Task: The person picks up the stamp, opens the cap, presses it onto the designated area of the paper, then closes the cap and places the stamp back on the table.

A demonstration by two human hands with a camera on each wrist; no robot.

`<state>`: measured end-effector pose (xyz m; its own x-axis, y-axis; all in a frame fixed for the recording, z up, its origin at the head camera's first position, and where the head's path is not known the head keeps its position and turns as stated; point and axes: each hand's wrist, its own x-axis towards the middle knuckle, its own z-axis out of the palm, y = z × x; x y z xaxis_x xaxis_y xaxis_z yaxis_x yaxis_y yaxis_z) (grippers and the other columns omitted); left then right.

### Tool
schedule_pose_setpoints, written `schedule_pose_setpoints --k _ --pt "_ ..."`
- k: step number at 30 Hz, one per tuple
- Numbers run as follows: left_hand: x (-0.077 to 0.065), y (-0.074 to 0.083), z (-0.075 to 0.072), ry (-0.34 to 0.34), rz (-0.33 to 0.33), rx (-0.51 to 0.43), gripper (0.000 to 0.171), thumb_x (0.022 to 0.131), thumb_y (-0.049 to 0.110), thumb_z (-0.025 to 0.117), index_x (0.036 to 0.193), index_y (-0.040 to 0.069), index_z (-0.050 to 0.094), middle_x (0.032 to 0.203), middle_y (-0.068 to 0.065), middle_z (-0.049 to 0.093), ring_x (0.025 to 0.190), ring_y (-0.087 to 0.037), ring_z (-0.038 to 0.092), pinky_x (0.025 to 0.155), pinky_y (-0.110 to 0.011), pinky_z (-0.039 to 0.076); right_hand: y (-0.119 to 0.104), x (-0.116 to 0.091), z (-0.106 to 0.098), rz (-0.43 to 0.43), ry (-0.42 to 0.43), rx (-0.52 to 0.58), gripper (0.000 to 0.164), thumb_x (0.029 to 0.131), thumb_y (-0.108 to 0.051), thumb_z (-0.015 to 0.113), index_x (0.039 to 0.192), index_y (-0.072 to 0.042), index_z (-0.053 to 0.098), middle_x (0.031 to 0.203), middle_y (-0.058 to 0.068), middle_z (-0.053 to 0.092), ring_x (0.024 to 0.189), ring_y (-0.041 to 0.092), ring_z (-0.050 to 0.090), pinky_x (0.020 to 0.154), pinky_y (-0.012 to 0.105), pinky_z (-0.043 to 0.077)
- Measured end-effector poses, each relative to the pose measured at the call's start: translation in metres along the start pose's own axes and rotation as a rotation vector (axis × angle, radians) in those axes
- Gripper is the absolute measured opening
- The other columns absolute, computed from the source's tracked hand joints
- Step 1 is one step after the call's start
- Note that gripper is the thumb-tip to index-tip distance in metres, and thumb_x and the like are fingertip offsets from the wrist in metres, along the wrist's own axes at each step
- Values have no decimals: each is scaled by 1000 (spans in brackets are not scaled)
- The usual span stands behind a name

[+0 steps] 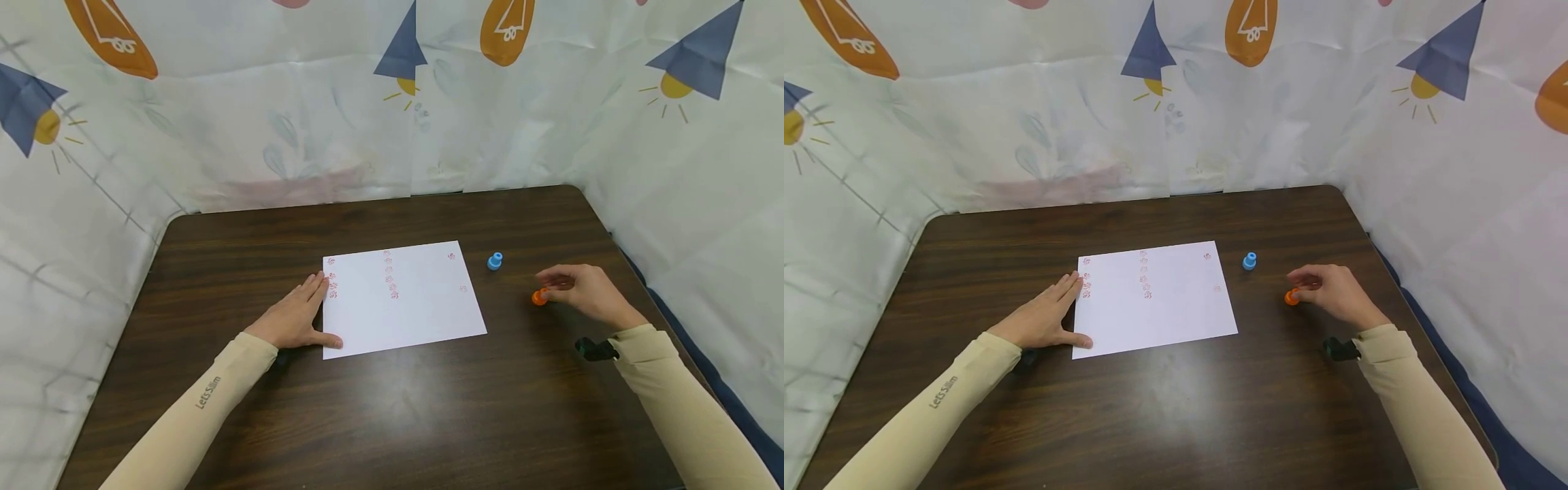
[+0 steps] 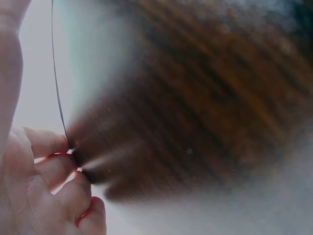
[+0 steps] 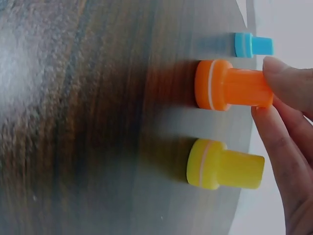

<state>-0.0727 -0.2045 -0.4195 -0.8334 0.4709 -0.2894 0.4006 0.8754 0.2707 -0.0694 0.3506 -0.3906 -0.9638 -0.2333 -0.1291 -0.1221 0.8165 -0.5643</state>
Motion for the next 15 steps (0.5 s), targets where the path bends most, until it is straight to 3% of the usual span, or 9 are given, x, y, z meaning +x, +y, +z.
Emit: schedule_pose_setpoints --k 5,11,15 --pt "-1 0 0 -3 5 -9 134 74 75 77 162 -6 18 173 -26 14 161 -44 16 130 -59 23 0 1 5 -11 4 20 36 93 -19 79 126 -9 73 121 14 77 102 21 76 81 16 60" --pt "-1 1 0 0 6 -14 133 74 74 78 162 -6 18 173 -26 13 161 -44 16 130 -59 24 0 3 12 -25 30 47 35 90 -14 81 124 -9 74 120 13 77 95 5 74 81 10 57" --pt "0 0 0 -2 6 -17 134 74 74 78 162 -6 17 173 -25 12 161 -44 15 130 -59 23 -1 5 17 -23 28 79 35 90 -16 82 123 -9 74 120 14 77 98 11 76 80 7 54"
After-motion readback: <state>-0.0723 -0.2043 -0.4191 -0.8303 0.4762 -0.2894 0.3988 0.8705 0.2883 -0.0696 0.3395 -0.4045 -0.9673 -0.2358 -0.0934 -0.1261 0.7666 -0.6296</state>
